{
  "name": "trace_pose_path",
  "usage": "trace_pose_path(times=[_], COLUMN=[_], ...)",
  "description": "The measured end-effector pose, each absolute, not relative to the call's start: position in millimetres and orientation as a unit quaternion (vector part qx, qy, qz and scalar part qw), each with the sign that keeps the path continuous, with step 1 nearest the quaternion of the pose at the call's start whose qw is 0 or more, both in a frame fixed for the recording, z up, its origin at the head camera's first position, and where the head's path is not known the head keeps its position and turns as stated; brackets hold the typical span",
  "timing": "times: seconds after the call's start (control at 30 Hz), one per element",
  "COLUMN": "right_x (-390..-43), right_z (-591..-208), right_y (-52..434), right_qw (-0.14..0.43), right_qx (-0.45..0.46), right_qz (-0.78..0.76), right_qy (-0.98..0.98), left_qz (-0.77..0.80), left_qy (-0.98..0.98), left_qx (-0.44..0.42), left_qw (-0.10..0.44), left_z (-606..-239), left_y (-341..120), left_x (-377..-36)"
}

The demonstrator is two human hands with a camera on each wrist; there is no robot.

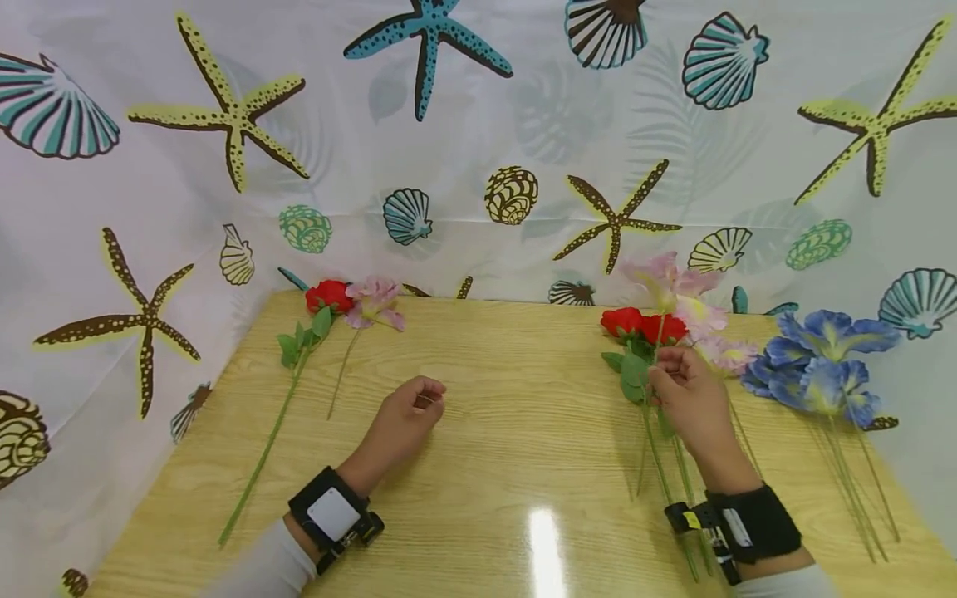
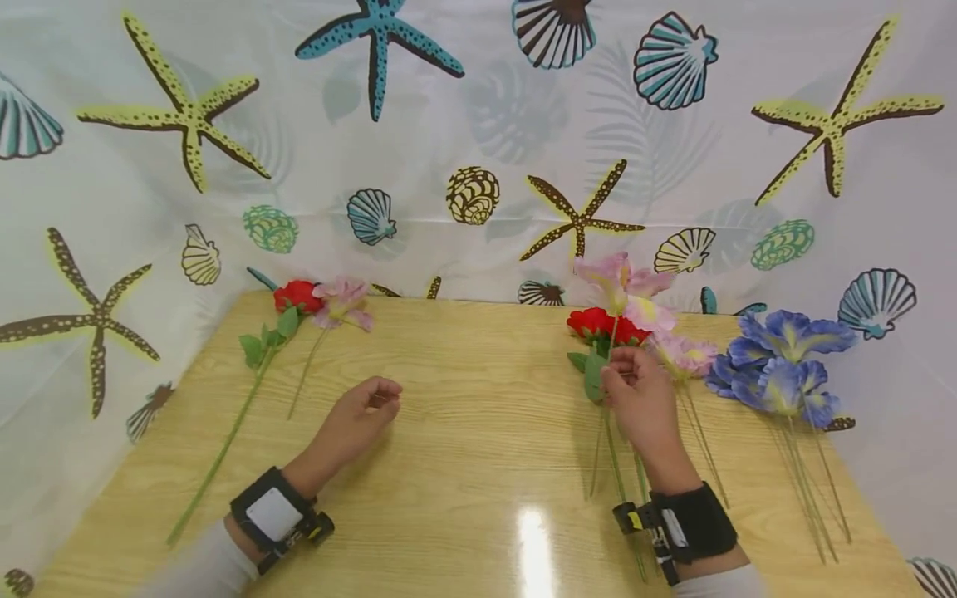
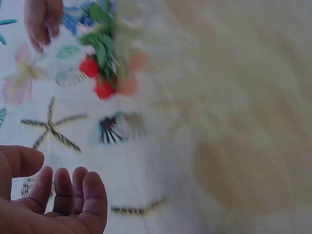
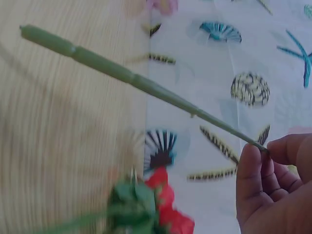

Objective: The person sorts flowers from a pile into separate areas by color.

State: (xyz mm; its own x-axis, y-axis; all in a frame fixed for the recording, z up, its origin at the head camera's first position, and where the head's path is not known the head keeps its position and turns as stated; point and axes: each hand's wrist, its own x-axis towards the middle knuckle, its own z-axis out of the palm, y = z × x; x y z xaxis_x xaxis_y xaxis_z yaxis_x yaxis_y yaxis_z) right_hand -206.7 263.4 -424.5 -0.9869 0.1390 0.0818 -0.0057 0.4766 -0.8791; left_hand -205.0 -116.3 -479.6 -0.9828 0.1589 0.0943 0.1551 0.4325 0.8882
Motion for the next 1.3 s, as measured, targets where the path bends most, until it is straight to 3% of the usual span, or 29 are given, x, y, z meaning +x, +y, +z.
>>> trace_pose_path(times=[0.23, 0.5, 0.8, 1.0, 1.3], right_x=[-201.5, -191.6, -200.7, -201.5, -203.7], right_z=[-431.4, -436.4, -445.9, -449.0, -452.3], right_y=[340.2, 404.9, 417.8, 422.4, 418.8], right_qw=[0.100, 0.075, 0.070, 0.023, 0.025], right_qx=[-0.065, -0.108, -0.081, -0.092, -0.084], right_qz=[0.389, 0.283, 0.211, 0.203, 0.214], right_qy=[-0.913, -0.950, -0.972, -0.974, -0.973], left_qz=[0.325, 0.222, 0.165, 0.111, 0.112], left_qy=[0.938, 0.971, 0.986, 0.991, 0.989], left_qx=[0.096, 0.062, 0.033, 0.061, 0.052], left_qw=[-0.069, -0.066, -0.007, -0.047, -0.079], left_z=[-483.9, -480.5, -473.7, -482.7, -490.4], left_y=[-186.0, -227.5, -216.3, -208.7, -217.8], left_x=[-218.5, -212.6, -220.0, -220.5, -220.1])
